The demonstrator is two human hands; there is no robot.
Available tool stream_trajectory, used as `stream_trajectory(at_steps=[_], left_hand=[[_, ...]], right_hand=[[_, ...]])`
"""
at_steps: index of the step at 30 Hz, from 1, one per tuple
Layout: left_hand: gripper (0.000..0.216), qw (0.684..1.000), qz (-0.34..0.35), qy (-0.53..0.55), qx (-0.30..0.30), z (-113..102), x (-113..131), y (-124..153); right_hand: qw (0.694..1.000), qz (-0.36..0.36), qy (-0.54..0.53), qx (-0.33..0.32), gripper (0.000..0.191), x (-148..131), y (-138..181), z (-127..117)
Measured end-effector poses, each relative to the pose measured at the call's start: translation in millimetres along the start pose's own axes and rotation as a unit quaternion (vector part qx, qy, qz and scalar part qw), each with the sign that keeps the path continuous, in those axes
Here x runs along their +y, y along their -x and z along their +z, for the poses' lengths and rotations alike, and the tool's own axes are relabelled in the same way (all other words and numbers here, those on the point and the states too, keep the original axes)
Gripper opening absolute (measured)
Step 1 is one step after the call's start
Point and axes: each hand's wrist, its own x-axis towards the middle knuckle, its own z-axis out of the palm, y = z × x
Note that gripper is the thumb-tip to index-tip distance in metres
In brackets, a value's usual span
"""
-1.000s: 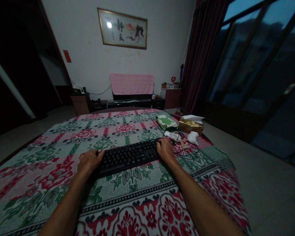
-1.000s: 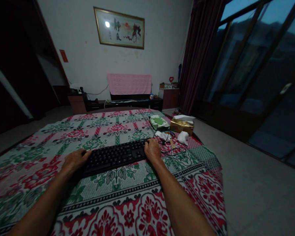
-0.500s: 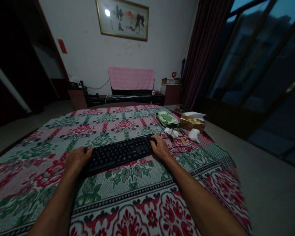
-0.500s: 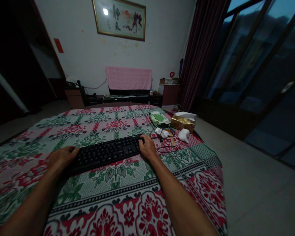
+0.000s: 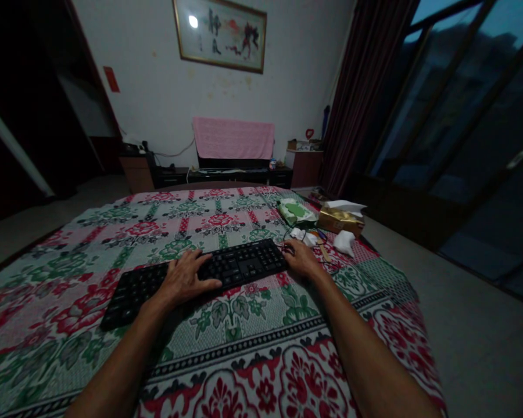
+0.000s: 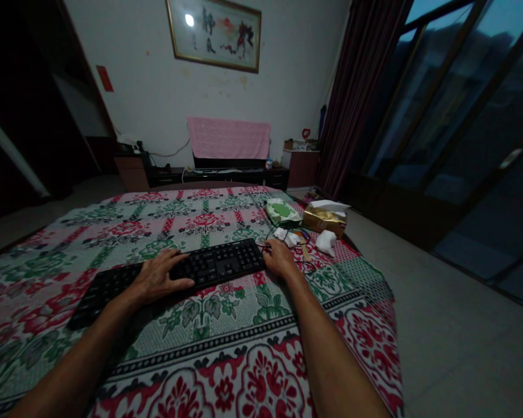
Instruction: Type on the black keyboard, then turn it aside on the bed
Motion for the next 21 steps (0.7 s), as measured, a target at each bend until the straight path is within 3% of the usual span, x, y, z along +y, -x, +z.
stream_trajectory(at_steps=[6, 14, 21], left_hand=[[0.082, 0.998, 0.050, -0.025, -0.004, 8.9, 12.3, -0.2], [0.084, 0.992, 0.120, -0.020, -0.021, 4.6, 54.8, -20.1], [0.070, 0.989, 0.147, 0.007, 0.013, 11.6, 78.8, -30.5]], right_hand=[[0.996, -0.012, 0.066, -0.055, 0.034, 9.8, -7.9, 2.6], [0.984, 0.019, 0.142, -0.101, 0.030, 2.7, -12.3, -8.1], [0.983, 0.045, 0.159, -0.078, 0.025, 4.4, -7.2, -7.1]])
